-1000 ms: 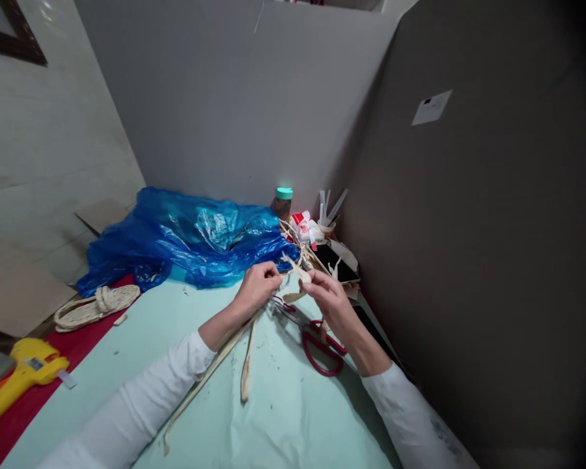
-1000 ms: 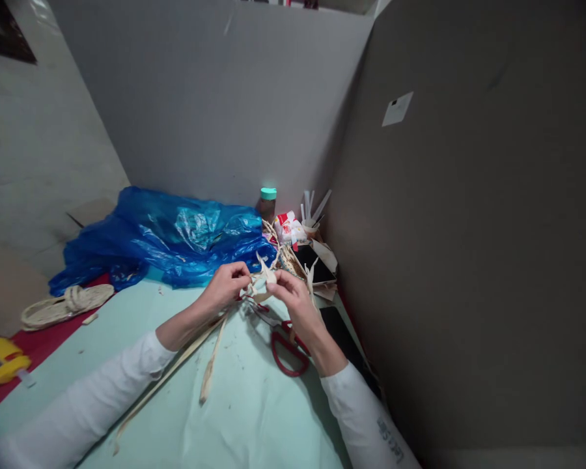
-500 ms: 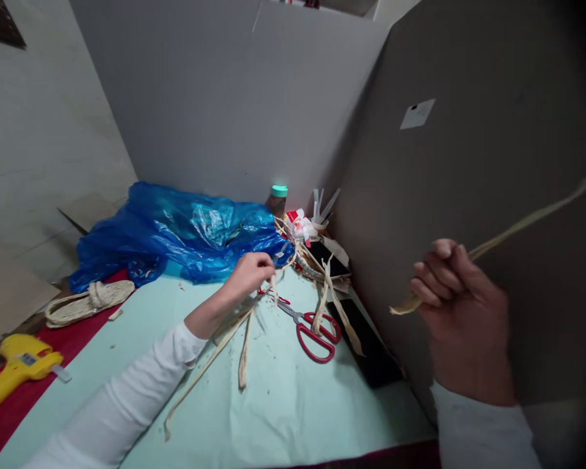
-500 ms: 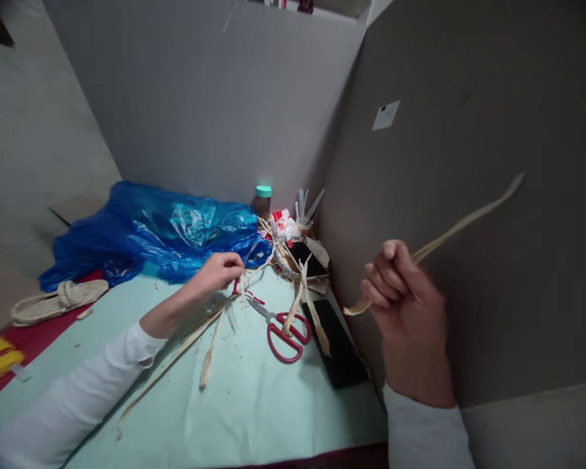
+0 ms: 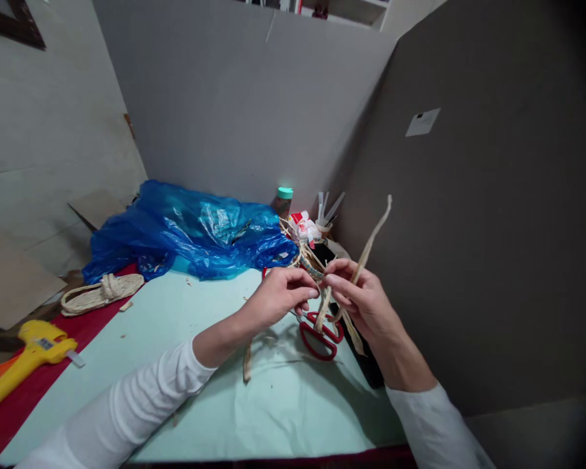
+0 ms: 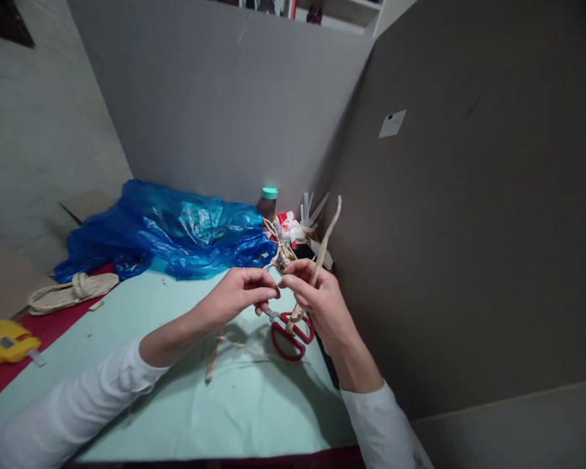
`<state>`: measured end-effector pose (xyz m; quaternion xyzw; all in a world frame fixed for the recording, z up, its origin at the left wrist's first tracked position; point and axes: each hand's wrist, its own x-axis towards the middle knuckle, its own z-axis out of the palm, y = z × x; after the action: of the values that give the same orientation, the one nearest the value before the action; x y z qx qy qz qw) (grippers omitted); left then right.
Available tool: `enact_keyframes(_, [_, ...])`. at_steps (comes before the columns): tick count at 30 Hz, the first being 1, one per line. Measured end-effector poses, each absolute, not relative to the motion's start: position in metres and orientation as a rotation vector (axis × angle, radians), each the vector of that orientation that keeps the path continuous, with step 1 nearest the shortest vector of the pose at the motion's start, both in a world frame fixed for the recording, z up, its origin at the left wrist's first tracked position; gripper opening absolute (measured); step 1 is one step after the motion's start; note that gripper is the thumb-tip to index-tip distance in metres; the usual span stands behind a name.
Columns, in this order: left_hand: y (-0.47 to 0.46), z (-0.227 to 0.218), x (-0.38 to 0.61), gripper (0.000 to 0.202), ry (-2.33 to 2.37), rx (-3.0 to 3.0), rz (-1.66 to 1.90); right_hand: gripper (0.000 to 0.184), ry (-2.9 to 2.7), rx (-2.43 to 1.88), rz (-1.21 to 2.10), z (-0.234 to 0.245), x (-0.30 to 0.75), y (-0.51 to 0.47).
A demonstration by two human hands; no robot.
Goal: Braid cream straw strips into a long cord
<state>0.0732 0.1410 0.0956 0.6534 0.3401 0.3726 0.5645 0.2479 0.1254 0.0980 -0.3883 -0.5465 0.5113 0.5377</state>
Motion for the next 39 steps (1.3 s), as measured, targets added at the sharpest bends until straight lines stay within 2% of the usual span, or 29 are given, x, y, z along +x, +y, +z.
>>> enact_keyframes(7, [0.154, 0.092, 0.068, 0.019, 0.711, 1.265, 1.062, 0.018, -1.345, -0.903, 1.128, 0.093, 0.231, 0.145])
enact_keyframes(14, [0.165, 0.089, 0.066, 0.02, 0.731, 1.077, 1.22, 0.024, -1.43, -1.007, 0.873, 0.078, 0.222, 0.156])
enact_keyframes(19, [0.174, 0.081, 0.064, 0.024, 0.783, 0.965, 1.187, 0.023, -1.47, -1.032, 0.742, 0.067, 0.217, 0.159])
enact_keyframes(30, [0.184, 0.07, 0.064, 0.026, 0.698, 1.052, 1.082, 0.023, -1.216, -0.893, 1.189, 0.048, 0.222, 0.167])
enact_keyframes(36, [0.181, 0.075, 0.063, 0.024, 0.655, 1.106, 1.121, 0.025, -1.277, -0.95, 1.057, 0.057, 0.225, 0.166])
enact_keyframes(39, [0.179, 0.088, 0.057, 0.032, 0.601, 1.129, 1.146, 0.024, -1.331, -0.989, 0.963, 0.067, 0.234, 0.161])
